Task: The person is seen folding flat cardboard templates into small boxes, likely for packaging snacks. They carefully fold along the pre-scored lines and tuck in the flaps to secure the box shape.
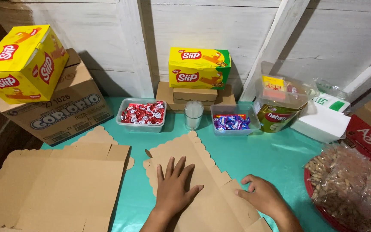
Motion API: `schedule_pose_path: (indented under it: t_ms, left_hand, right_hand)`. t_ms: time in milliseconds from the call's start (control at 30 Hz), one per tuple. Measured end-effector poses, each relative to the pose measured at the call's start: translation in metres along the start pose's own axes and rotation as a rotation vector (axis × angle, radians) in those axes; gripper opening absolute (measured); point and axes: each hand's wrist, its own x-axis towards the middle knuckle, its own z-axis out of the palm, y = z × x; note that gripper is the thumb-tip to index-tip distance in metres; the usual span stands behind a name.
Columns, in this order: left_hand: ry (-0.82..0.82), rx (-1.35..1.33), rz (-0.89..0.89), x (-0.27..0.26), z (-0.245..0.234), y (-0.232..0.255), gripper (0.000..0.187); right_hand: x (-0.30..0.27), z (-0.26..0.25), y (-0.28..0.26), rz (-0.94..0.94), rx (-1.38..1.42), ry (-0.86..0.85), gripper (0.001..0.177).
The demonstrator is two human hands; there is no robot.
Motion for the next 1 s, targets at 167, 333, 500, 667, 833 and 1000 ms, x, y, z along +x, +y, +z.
schedule_pose_path:
  t_ms: [167, 333, 500, 667, 833, 1000]
  left_hand:
    - [-0.039, -0.015, -0.034, -0.001, -0.005, 0.004, 0.065]
    - [-0.036, -0.016, -0.037, -0.001, -0.001, 0.002, 0.065]
    - [-0.042, -0.032, -0.086, -0.002, -0.003, 0.005, 0.062]
    - [-0.047, -0.041, -0.113, -0.001, -0.002, 0.002, 0.061]
    - [0.031, 0.028, -0.028, -0.006, 0.01, 0.001, 0.064]
    - [0.04, 0.059, 0.142, -0.02, 0.013, 0.024, 0.067]
  right_hand:
    - [-0.01, -0.001, -0.019, 0.018, 0.026, 0.022, 0.052]
    - [-0.01, -0.007, -0.021, 0.014, 0.137, -0.021, 0.049]
    - [-0.008, -0.005, -0.007, -0.112, 0.306, -0.115, 0.02]
    - [0.017, 0.008, 0.029, -0.338, 0.085, -0.122, 0.044]
    - [-0.03, -0.035, -0.004, -0.147, 0.31, -0.124, 0.018]
    - [-0.039, -0.054, 0.036, 0.119, 0.127, -0.037, 0.069]
